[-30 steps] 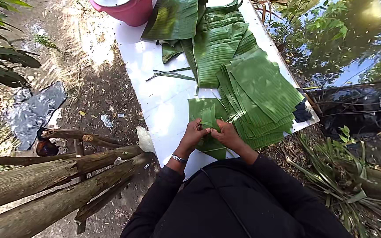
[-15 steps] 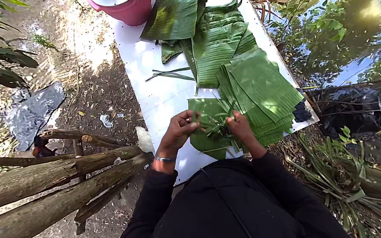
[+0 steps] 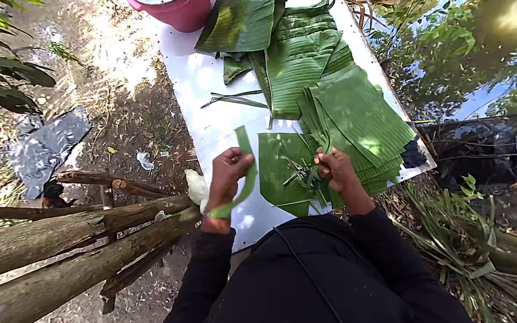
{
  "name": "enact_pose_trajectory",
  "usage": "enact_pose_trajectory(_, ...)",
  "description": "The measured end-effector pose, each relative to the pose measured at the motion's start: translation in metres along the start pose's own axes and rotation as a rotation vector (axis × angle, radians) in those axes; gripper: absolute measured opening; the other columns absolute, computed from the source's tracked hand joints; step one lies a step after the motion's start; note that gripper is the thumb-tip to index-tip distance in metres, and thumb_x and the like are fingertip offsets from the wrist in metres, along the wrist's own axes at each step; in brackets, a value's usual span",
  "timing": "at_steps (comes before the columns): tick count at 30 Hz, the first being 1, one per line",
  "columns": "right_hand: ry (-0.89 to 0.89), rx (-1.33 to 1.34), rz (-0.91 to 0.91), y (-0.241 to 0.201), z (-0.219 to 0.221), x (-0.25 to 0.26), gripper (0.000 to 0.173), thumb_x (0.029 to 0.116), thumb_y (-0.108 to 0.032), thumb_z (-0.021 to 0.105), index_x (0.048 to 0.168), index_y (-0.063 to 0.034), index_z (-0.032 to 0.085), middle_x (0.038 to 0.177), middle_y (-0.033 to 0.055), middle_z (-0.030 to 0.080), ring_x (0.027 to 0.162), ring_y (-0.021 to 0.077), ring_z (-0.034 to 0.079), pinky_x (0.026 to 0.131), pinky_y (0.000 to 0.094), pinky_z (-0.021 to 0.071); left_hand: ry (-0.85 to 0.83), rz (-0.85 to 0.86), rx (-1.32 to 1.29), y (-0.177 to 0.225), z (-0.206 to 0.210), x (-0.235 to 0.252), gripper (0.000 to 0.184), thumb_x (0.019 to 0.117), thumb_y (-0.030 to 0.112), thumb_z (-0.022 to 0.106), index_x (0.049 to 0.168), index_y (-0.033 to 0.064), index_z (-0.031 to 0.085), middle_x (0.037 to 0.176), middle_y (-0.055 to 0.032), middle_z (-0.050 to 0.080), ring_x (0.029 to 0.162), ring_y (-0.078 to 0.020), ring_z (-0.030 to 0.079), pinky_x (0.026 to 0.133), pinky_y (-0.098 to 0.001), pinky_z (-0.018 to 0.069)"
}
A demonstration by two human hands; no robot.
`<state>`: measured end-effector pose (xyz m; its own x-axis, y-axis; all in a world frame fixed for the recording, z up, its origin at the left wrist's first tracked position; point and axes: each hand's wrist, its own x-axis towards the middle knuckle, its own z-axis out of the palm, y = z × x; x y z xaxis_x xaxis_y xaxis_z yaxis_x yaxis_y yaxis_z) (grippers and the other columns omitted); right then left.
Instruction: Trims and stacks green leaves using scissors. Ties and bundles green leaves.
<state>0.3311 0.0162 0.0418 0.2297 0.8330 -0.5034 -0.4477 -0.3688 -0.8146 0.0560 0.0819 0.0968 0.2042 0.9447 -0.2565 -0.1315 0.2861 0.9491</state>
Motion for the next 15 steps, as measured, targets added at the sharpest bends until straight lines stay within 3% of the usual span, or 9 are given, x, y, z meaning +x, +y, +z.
enact_pose_trajectory(3,-0.147,-0.016,0.100,0.007,0.020,-0.007,0.007,0.1028,-0.008,0.055,0.107,-0.0079,0.060,0.070,-0.0028,0.054,0.047,0.0014,0.040,0.044,0.0163,0.0371,-0.066,-0.100,0.226,-0.041,0.030,0.008,0.014,0.0894,0.002,0.074,0.101,0.0009,0.066,0.079,-0.0047,0.069,0.067,-0.0114,0.066,0.063,-0.0308,0.0586)
enact_pose_trajectory(6,-0.194,-0.091,0.129,0.018,0.030,-0.011,0.009,0.0983,-0.006,0.064,0.107,-0.0047,0.065,0.067,-0.0025,0.053,0.045,0.0007,0.039,0.042,0.0158,0.0347,-0.128,-0.142,0.239,-0.066,0.045,0.009,0.011,0.0907,0.003,0.074,0.092,0.0013,0.063,0.071,-0.0023,0.062,0.063,-0.0093,0.060,0.061,-0.0279,0.0544)
enact_pose_trajectory(10,-0.192,-0.201,0.098,0.023,0.036,-0.013,0.004,0.0958,-0.005,0.068,0.098,-0.0030,0.066,0.064,-0.0028,0.055,0.046,0.0009,0.040,0.043,0.0168,0.0351,-0.150,-0.157,0.222,-0.064,0.051,0.007,0.009,0.0923,0.004,0.073,0.093,0.0007,0.065,0.076,-0.0039,0.066,0.067,-0.0094,0.063,0.066,-0.0280,0.0564)
enact_pose_trajectory(15,-0.165,-0.324,-0.017,0.024,0.041,-0.014,0.009,0.0923,-0.005,0.072,0.084,-0.0048,0.067,0.064,-0.0025,0.059,0.049,0.0030,0.045,0.047,0.0208,0.0387,-0.145,-0.179,0.206,-0.063,0.054,0.008,0.013,0.0911,0.003,0.074,0.091,0.0026,0.061,0.071,-0.0015,0.062,0.063,-0.0079,0.060,0.062,-0.0264,0.0540)
